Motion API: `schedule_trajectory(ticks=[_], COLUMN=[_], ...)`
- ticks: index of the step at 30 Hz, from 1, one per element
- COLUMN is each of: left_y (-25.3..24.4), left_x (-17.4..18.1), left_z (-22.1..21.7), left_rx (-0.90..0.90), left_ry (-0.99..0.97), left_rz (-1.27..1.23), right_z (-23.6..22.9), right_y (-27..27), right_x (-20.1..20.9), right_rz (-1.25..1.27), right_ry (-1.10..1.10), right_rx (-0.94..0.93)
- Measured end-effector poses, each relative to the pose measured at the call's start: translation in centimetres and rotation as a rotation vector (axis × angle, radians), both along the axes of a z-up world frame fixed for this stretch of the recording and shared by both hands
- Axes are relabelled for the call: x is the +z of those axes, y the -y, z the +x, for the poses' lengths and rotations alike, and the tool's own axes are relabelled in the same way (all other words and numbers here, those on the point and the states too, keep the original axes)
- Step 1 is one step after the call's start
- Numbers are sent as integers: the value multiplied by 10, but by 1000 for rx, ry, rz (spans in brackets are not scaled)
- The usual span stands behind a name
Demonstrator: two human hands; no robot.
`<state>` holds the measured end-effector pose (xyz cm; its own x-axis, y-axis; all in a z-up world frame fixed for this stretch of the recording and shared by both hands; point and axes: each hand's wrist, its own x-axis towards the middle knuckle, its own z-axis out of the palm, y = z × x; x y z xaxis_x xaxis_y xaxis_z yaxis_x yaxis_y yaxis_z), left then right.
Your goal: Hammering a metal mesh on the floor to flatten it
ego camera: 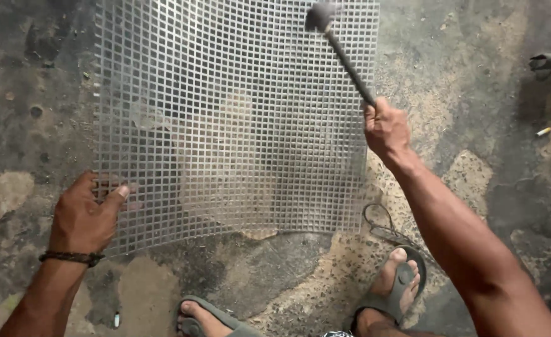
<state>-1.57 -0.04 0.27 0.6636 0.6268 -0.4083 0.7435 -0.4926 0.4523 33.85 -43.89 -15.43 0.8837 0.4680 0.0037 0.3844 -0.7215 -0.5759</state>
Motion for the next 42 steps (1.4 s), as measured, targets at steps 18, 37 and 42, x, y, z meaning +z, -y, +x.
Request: schedule_trajectory(ticks=[18, 37, 42], left_y=[-7, -9, -7], left_x=[-3, -4, 5], left_z=[-17, -18, -11], left_rx=[29, 101, 117], left_ry=[-89, -198, -160], left_rz=[-53, -32, -74], right_z=[19, 53, 62], right_y=[-14, -41, -54], right_x=[1, -6, 12], right_rz=[28, -81, -61], right_ry=[-11, -80, -255], right_rx=[-46, -107, -146])
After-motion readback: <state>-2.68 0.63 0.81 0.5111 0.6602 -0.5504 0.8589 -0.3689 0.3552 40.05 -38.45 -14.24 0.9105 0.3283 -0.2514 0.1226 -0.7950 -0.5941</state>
